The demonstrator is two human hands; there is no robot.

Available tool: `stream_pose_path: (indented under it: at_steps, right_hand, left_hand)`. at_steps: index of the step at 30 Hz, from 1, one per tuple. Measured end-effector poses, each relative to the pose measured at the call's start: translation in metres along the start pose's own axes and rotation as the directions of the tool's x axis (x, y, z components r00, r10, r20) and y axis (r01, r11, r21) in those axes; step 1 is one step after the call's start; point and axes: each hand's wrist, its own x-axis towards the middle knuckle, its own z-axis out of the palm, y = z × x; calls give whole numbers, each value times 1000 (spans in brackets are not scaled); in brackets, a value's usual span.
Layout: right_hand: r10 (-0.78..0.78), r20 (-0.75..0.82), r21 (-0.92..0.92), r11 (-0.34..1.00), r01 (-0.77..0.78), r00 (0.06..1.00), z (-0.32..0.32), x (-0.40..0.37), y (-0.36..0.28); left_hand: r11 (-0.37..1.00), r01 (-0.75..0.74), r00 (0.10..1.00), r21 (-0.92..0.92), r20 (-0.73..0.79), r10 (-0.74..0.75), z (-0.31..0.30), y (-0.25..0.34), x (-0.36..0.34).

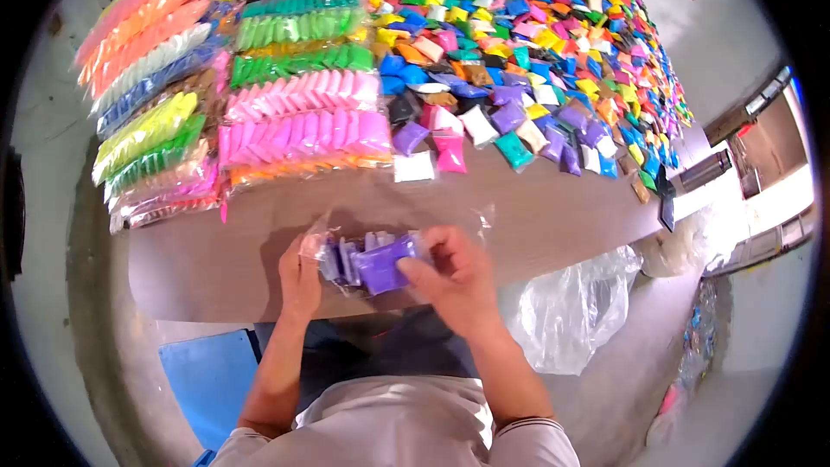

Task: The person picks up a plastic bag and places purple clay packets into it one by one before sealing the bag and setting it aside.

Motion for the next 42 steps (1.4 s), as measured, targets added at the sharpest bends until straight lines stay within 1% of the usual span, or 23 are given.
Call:
stream_pose_path:
  at_steps: [2, 6, 8, 9, 11, 12, 13, 14, 15, 16, 18, 19, 22, 25, 29, 31, 33, 35, 36, 38, 39, 41, 42]
  right_hand:
    - [59, -116, 147, 988, -41, 992, -23, -4, 2]
    - [62, -227, 164, 986, -24, 972, -42, -13, 10]
    - [31, -355, 153, 988, 25, 934, -47, -12, 13]
    - [33, -354, 156, 988, 24, 935, -49, -11, 14]
    - [-118, -492, -37, 993, 115, 862, -52, -8, 16]
    - [-140, -534, -74, 990, 118, 834, -51, -6, 13]
    - [-136, -529, -70, 991, 117, 838, -50, -5, 14]
    - [-251, -537, -217, 964, 156, 806, -49, -4, 15]
    - [-366, -527, -362, 913, 187, 767, -49, -4, 16]
    - [-365, -525, -362, 913, 186, 769, -48, -1, 18]
    - [-559, -378, -640, 734, 228, 738, -44, 5, 25]
    - [-559, -375, -640, 733, 230, 739, -42, 6, 27]
    - [-526, -288, -775, 619, 127, 800, -40, 5, 37]
    - [-443, -244, -750, 650, 121, 863, -36, 1, 37]
    - [-414, -300, -705, 703, 93, 859, -56, -8, 24]
    - [-370, -440, -599, 799, 40, 818, -56, -13, 2]
    - [-415, -412, -596, 796, 104, 811, -69, -16, 6]
    - [-495, -143, -752, 617, 231, 857, -85, -19, 13]
    - [-496, -141, -750, 618, 234, 857, -82, -18, 11]
    - [-392, 24, -827, 509, 238, 920, -74, -17, 4]
    - [-391, 25, -825, 512, 240, 920, -76, -18, 10]
    - [-163, 32, -757, 640, 130, 986, -84, -17, 30]
    - [-162, 34, -753, 645, 132, 986, -83, -14, 35]
  left_hand:
    - [999, -30, 1000, -15, 6, 30, 2, -5, 1]
    - [997, -62, 998, -34, 3, 62, 2, -8, 1]
    - [997, -59, 998, -40, -9, 59, 3, -9, 1]
    - [997, -67, 998, -31, -2, 67, 3, -11, 1]
    - [997, -70, 998, -11, -2, 70, -1, -11, 0]
    - [998, -66, 998, -4, -5, 66, 0, -9, -1]
    - [998, -63, 998, 2, -7, 63, 0, -8, 0]
    - [998, -61, 998, 4, -11, 61, 0, -7, 0]
    - [999, -47, 999, -10, 0, 47, 0, -7, 0]
    - [999, -33, 999, -25, 13, 33, 0, -6, 0]
    - [999, -38, 999, -35, 15, 38, 0, -4, 0]
    - [998, -42, 999, -44, 18, 43, 0, -3, 1]
    - [998, -48, 999, -34, 12, 49, -1, -3, 0]
    - [999, -37, 999, -36, 20, 38, -1, -3, 1]
    - [997, -51, 999, -52, 11, 52, 0, -2, 1]
    - [996, -68, 998, -63, 11, 69, 0, -2, 1]
    - [996, -57, 998, -74, 23, 58, -1, -1, 1]
    - [996, -46, 998, -81, 32, 49, -2, -1, 2]
    - [996, -38, 999, -81, 30, 40, -2, -2, 2]
    - [997, -26, 999, -76, 25, 28, -3, -3, 0]
    - [997, -16, 1000, -81, 15, 18, -2, -4, 0]
    - [997, -7, 1000, -81, 3, 8, -1, -5, 0]
    - [996, 4, 1000, -85, 6, -4, -1, -6, 1]
